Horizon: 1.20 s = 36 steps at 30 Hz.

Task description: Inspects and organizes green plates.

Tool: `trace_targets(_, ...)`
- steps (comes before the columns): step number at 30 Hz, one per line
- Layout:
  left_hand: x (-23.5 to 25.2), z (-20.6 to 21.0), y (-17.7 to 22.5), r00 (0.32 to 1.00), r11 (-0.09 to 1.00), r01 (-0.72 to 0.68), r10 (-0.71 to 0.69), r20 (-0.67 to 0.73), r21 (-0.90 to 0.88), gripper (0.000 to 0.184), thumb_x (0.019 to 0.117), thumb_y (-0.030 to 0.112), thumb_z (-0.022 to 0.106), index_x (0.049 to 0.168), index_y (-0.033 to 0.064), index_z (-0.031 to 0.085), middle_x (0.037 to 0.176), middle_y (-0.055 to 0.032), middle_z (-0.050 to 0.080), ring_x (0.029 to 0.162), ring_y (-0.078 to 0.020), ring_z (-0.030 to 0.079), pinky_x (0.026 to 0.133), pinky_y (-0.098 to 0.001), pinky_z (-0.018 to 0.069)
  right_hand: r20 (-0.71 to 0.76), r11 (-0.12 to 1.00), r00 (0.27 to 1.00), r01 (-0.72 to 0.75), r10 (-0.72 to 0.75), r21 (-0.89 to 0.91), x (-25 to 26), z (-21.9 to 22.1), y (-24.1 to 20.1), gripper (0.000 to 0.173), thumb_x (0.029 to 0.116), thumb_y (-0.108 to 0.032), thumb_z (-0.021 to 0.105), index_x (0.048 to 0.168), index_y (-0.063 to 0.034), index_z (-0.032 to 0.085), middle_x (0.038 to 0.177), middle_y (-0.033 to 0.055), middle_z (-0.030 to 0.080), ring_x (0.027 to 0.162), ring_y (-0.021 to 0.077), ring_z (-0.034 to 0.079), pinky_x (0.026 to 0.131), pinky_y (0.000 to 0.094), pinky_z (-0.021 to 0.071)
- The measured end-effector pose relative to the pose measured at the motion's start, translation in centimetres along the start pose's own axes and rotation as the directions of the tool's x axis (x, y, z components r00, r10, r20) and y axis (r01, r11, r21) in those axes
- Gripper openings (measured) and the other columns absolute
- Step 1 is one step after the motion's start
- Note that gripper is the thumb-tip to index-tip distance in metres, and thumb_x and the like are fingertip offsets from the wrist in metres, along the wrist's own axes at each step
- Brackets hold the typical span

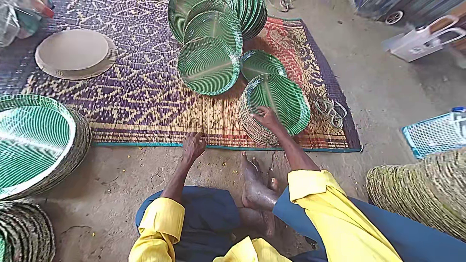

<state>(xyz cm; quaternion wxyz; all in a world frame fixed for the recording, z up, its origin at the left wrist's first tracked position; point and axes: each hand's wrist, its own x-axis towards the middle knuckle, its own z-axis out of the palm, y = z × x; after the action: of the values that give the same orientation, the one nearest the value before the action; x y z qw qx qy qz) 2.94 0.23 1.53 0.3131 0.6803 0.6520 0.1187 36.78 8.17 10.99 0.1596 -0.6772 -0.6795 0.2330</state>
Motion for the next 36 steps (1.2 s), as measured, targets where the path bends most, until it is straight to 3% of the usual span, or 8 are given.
trace_targets(2,0.0,-0.1,0.2,1.000,1.000,0.001,-0.001,0.017,0.015,0.042,0.1032,0.030,0.055,0.137,0.0062,0.063,0.140,-0.0208,0.060,0.136,-0.0420,0.050,0.108,-0.0615,0.0407,-0.019,1.000,0.999,0.027,-0.027,0.005,-0.1,0.6,1.1,0.047,0.0914,-0.028,0.080,0.126,0.0028,0.069,0.129,0.0277,0.061,0.121,0.0402,0.060,0.105,0.0540,0.0481)
trace_targets(12,-0.2,-0.5,0.3,0.999,0.998,-0.029,0.027,0.047,0.051,0.040,0.1036,0.028,0.054,0.136,0.0087,0.065,0.140,-0.0188,0.062,0.137,-0.0394,0.051,0.109,-0.0595,0.0404,0.004,0.997,0.997,0.072,-0.072,-0.003,-1.2,0.3,0.7,0.035,0.0955,-0.024,0.076,0.119,0.0010,0.072,0.127,0.0264,0.064,0.121,0.0415,0.059,0.105,0.0575,0.0457)
trace_targets(28,-0.5,-0.6,0.4,0.998,0.990,-0.003,-0.006,0.061,0.141,0.044,0.1025,0.032,0.056,0.142,0.0132,0.061,0.150,-0.0218,0.050,0.143,-0.0422,0.042,0.111,-0.0633,0.0351,0.018,0.985,0.994,0.107,-0.105,-0.132,-0.9,0.6,0.7,0.032,0.0991,-0.025,0.070,0.122,-0.0017,0.073,0.123,0.0247,0.065,0.122,0.0406,0.059,0.106,0.0563,0.0454)
trace_targets(31,-0.6,-0.6,0.3,0.997,0.984,0.002,-0.017,0.082,0.180,0.048,0.1019,0.032,0.056,0.145,0.0130,0.058,0.152,-0.0224,0.048,0.144,-0.0428,0.040,0.113,-0.0654,0.0311,0.039,0.969,0.992,0.128,-0.123,-0.211,-1.1,0.5,-0.3,0.031,0.1028,-0.018,0.061,0.128,-0.0025,0.071,0.124,0.0258,0.066,0.121,0.0412,0.060,0.106,0.0561,0.0450)
trace_targets(34,-0.8,-0.7,0.4,0.989,0.973,-0.014,-0.020,0.144,0.230,0.050,0.1012,0.033,0.057,0.146,0.0103,0.056,0.153,-0.0229,0.047,0.146,-0.0439,0.037,0.114,-0.0674,0.0301,0.043,0.940,0.996,0.088,-0.079,-0.330,-1.5,0.5,-1.5,0.035,0.0977,-0.006,0.056,0.130,-0.0049,0.070,0.125,0.0234,0.066,0.123,0.0391,0.060,0.106,0.0551,0.0463)
trace_targets(36,-1.0,-1.1,0.5,0.987,0.974,-0.015,-0.022,0.159,0.227,0.049,0.1021,0.034,0.056,0.145,0.0099,0.057,0.154,-0.0226,0.046,0.146,-0.0439,0.037,0.114,-0.0680,0.0294,0.017,0.952,1.000,0.013,-0.008,-0.306,-1.7,0.5,-2.1,0.036,0.0967,-0.004,0.057,0.131,-0.0042,0.070,0.127,0.0239,0.066,0.124,0.0391,0.060,0.106,0.0559,0.0457)
